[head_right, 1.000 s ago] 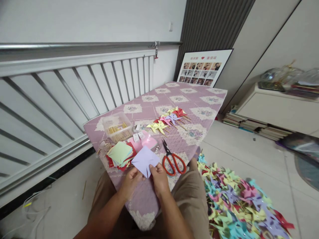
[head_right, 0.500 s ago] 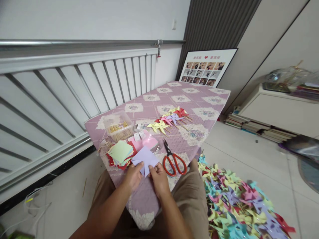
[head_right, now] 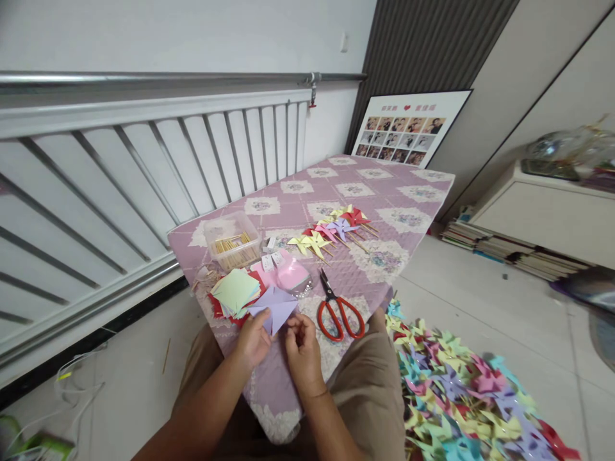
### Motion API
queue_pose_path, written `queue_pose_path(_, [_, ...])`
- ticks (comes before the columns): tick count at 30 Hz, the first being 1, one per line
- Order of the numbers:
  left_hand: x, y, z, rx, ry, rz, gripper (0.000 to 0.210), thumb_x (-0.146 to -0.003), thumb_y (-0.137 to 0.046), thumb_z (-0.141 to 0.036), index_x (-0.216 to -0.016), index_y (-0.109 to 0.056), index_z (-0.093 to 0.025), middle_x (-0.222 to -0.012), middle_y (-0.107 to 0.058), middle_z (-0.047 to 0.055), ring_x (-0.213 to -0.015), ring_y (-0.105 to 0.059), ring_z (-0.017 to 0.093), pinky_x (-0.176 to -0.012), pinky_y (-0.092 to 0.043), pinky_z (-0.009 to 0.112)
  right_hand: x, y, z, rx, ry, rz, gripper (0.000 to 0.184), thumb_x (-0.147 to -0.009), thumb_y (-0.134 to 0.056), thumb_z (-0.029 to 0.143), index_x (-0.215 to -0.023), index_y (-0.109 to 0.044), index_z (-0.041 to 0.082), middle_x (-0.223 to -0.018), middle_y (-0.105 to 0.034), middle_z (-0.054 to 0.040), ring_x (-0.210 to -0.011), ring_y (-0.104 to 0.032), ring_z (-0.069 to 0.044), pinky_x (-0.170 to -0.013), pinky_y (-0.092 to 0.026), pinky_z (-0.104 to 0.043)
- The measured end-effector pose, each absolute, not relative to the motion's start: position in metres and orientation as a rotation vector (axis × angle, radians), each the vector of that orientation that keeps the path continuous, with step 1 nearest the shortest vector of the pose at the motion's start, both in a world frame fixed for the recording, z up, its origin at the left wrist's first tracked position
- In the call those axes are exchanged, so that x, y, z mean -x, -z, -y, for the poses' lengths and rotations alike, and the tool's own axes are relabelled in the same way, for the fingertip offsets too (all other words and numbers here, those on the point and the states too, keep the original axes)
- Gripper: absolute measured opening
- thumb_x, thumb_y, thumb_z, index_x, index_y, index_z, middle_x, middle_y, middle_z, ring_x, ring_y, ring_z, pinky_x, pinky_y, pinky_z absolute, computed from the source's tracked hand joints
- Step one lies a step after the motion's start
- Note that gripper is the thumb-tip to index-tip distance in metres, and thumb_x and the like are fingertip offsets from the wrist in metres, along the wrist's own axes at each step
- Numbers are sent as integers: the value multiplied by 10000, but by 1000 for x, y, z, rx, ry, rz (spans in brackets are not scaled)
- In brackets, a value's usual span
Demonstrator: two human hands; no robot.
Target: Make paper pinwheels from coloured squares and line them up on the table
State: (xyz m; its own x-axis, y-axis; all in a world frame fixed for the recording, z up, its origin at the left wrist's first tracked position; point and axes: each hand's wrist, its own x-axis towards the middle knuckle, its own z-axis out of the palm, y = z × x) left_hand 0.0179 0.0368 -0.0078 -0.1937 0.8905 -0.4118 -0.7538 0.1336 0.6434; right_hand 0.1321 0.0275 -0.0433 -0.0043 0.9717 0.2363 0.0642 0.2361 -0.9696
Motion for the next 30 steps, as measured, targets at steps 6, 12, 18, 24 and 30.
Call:
queue_pose_path(6, [-17, 8, -35, -264, -1480, -941, 388, -608, -764, -313, -945, -606, -204, -926, -708, 27, -824, -671, 190, -701, -510, 288, -133, 34, -27, 1133, -896, 1622, 253, -848, -482, 199, -1091, -550, 217, -893, -628, -50, -788, -617, -184, -754, -514, -327])
queue_pose_path(12, [-15, 10, -33, -298, -1463, -894, 337, -636, -756, -292, -934, -644, -180, -956, -713, 60, -925, -658, 211, -851, -489, 329, -134, 33, -27, 1118, -926, 1590, 160, -838, -514, 201, -958, -617, 224, -876, -657, -34, -811, -621, -194, -753, -491, -304])
queue_pose_path(18, [-13, 7, -35, -250, -1465, -875, 379, -615, -767, -261, -960, -632, -180, -950, -707, 54, -868, -660, 205, -796, -499, 331, -134, 29, -25, 1087, -981, 1596, 91, -848, -547, 234, -874, -634, 229, -804, -642, -17, -760, -609, -187, -729, -478, -289])
queue_pose_path(24, [-16, 5, -34, -281, -1497, -918, 347, -613, -753, -237, -936, -633, -192, -905, -702, 23, -789, -645, 165, -757, -483, 293, -135, 22, -26, 1067, -1067, 1589, 119, -885, -529, 297, -841, -606, 216, -794, -630, -29, -768, -599, -193, -737, -473, -293])
queue_pose_path(30, [-22, 7, -33, -410, -1468, -1059, 252, -619, -724, -260, -840, -640, -174, -792, -699, 31, -752, -640, 188, -734, -484, 293, -137, 21, -29, 1105, -1066, 1542, 201, -893, -515, 343, -761, -584, 207, -727, -608, -18, -711, -572, -186, -693, -454, -282])
